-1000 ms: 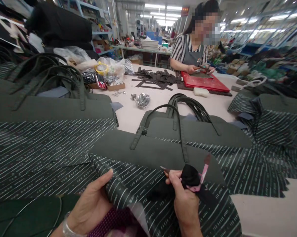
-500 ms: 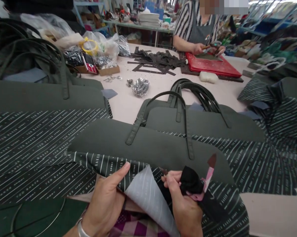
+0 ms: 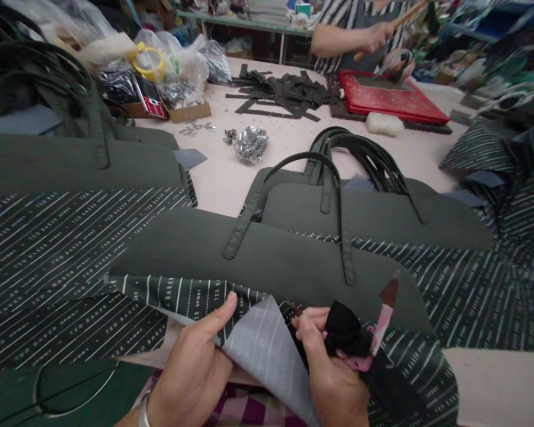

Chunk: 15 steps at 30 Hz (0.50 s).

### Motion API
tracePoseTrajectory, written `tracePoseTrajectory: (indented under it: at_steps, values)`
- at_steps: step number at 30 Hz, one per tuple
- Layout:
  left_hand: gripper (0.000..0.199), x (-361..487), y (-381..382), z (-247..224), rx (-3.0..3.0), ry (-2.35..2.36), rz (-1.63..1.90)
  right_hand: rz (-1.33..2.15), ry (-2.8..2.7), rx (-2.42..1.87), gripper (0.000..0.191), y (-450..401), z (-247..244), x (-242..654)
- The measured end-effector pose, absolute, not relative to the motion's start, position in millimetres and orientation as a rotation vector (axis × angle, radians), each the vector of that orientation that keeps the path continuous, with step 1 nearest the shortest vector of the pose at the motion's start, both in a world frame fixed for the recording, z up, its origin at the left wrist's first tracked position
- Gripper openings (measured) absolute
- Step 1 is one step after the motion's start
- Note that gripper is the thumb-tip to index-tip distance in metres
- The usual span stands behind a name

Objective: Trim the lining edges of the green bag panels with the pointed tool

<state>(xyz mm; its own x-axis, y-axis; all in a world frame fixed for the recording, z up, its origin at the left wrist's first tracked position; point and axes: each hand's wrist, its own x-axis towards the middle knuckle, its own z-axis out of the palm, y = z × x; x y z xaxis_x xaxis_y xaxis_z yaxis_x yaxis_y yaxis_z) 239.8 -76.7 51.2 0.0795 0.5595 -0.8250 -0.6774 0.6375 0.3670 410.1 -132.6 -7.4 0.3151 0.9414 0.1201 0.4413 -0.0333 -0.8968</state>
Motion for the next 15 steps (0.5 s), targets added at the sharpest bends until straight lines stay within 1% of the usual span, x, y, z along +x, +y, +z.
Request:
tracePoseTrajectory:
  at_steps: [3,7,11,13,15]
  values:
    - [0.030,239,-76,49,-0.116,1.121,0.932,0.533,-1.460,-1.636,0.023,-132,-5,409]
    - [0.037,238,-77,47,-0.104,1.094,0.898,0.525,-1.412,-1.678,0.027,-127,2,407]
    - [0.036,235,-78,47,-0.094,1.139,0.875,0.576,-1.441,-1.617,0.017,-124,9,404]
    - [0.035,235,-78,48,-0.105,1.122,0.880,0.556,-1.372,-1.633,0.019,-124,12,400]
    - [0.034,236,-77,50,-0.136,1.110,0.895,0.525,-1.270,-1.636,0.024,-124,14,397]
